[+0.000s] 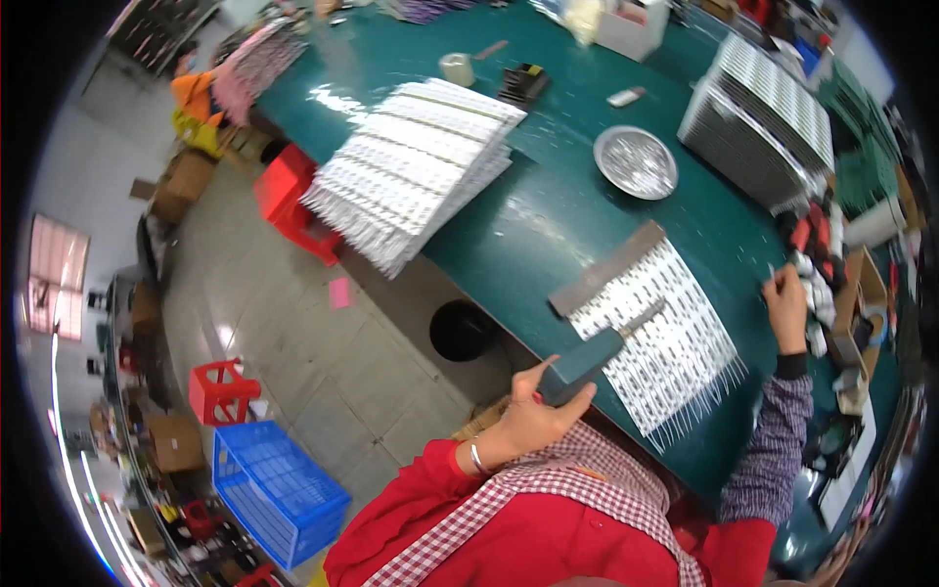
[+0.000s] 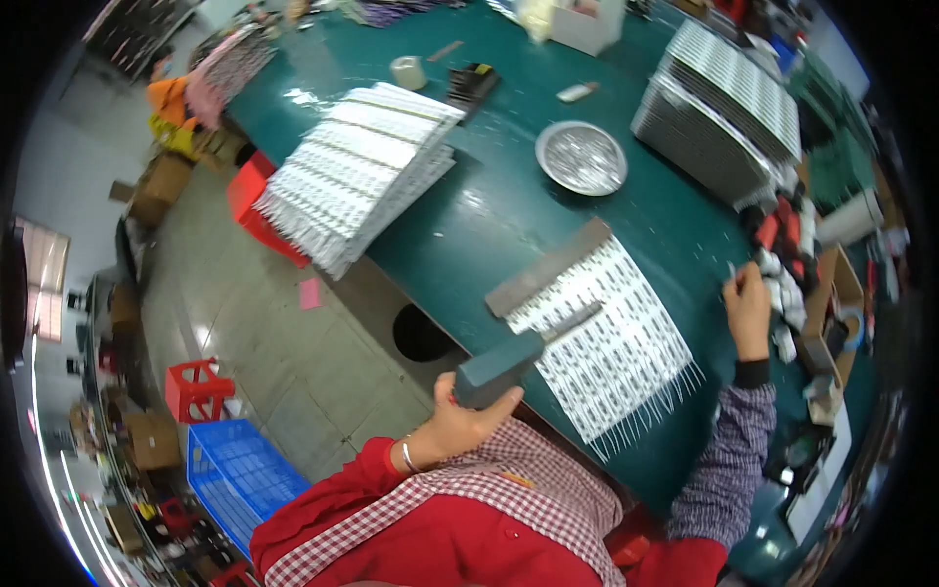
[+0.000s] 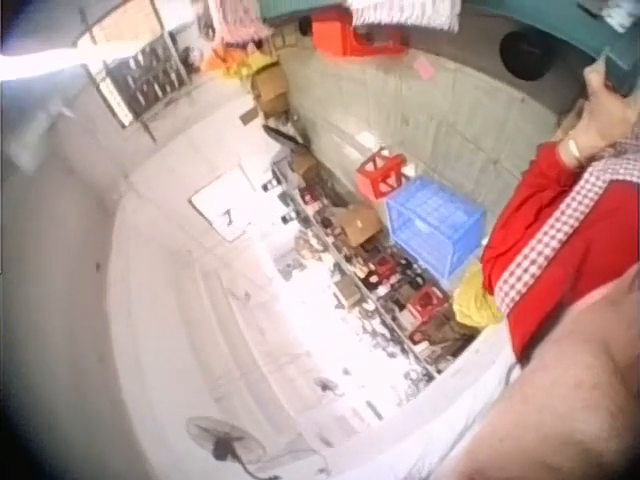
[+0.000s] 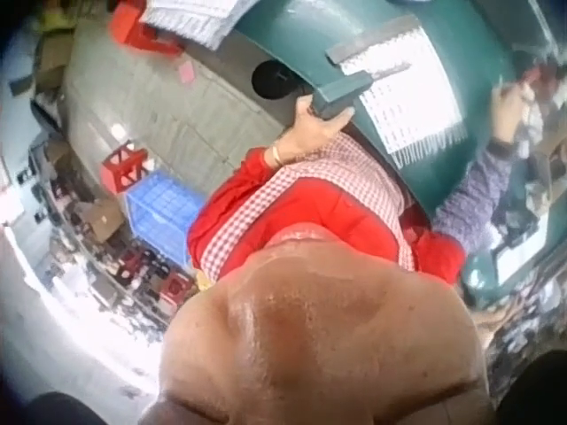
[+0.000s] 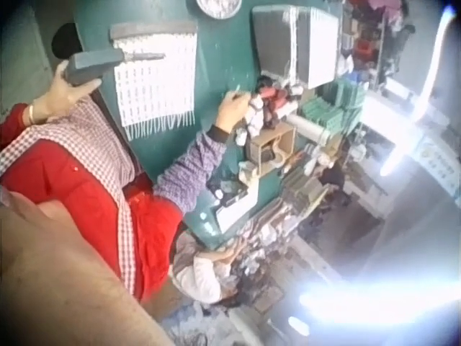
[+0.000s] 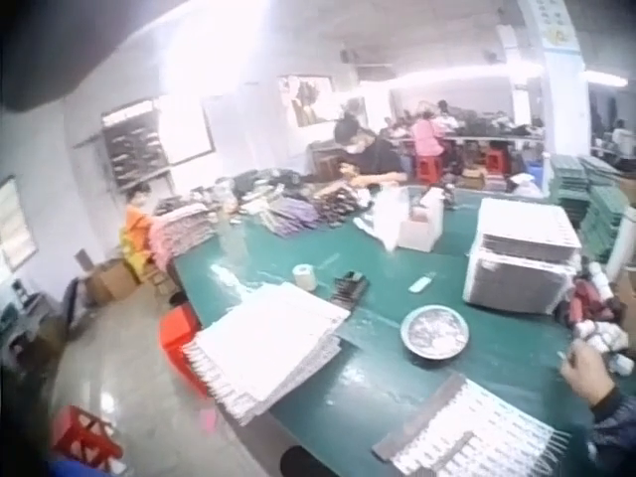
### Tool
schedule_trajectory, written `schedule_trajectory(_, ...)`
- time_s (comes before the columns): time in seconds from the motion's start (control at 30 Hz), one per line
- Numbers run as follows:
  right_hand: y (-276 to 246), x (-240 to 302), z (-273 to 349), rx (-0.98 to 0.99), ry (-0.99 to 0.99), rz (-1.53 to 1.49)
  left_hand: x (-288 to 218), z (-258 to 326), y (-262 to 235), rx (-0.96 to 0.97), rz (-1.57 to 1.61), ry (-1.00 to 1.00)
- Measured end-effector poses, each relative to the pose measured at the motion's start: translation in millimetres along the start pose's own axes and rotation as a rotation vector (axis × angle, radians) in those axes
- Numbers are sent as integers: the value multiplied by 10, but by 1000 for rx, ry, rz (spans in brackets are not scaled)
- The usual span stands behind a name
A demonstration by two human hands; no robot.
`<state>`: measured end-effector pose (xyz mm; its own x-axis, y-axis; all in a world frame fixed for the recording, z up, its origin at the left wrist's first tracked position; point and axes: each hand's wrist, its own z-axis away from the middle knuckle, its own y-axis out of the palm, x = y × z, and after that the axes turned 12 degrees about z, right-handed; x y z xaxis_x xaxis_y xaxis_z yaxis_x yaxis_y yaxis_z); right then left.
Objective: The person solders electronic components onto a circuit board sheet using a soldering gun, repeatedly taking parts from bundles on the table by hand.
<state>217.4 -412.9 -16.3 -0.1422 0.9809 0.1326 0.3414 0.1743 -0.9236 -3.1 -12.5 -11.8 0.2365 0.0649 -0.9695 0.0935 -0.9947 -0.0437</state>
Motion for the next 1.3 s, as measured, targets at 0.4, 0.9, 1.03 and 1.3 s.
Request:
schedule_trajectory(0.4,-480,1460,771,-66,42,-431,-161,-40,-9,-154,282,-383)
schedule_trajectory(0.9,-240,1900,1300,-173,-29,-230,-221,-55,-61,-85,106,-394)
schedule_trajectory(1.03,-261,1914,1308,-162,-55,-196,-228,-51,-58,-80,81,-418)
schedule_trajectory(1.3,-258,1895,1303,-154,-109,-186,-205,-18,-62,-37,57,-441)
